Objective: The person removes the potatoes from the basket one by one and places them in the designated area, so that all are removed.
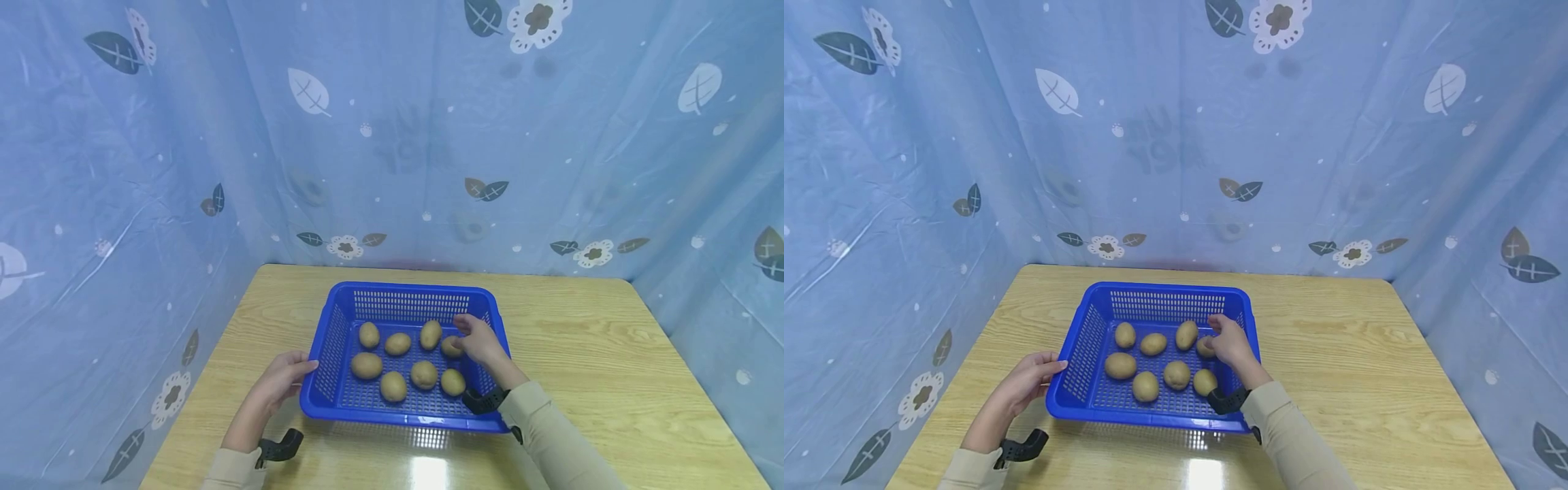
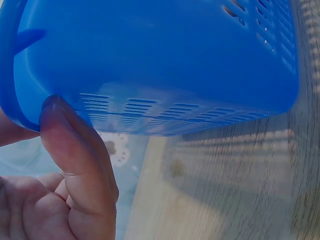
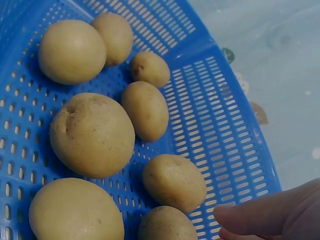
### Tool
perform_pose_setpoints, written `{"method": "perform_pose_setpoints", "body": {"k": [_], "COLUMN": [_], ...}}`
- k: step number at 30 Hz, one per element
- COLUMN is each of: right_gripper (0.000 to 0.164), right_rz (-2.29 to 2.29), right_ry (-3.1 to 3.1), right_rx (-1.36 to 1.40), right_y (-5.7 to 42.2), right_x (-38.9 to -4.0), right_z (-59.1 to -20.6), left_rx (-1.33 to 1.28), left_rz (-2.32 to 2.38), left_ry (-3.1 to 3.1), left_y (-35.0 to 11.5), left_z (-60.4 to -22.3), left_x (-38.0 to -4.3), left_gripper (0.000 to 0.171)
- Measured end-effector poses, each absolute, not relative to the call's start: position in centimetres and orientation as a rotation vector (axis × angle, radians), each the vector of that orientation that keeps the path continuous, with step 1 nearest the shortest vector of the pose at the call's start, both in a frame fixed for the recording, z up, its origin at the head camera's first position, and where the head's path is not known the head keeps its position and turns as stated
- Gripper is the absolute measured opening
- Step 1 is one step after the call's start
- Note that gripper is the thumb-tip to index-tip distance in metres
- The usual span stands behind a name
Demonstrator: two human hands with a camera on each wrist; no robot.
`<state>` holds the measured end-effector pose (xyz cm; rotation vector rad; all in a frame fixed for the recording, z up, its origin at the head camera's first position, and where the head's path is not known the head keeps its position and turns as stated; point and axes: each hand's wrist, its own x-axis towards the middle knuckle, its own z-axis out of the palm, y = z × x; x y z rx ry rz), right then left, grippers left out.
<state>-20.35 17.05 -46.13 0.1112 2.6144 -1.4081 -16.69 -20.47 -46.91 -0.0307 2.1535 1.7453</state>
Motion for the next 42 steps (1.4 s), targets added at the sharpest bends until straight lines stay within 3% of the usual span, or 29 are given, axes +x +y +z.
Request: {"method": "perform_pose_setpoints", "body": {"k": [42], "right_gripper": [0.053], "right_rz": [-1.179], "right_ry": [2.638], "right_rx": [0.148], "right_y": [16.65], "right_x": [-21.27], "right_z": [-46.76], "left_rx": [-0.055], "left_rz": [1.725], "left_ry": [2.161], "left_y": [-20.41], "left_z": [-46.87], "left_x": [-16.92], "left_gripper": [0.035]}}
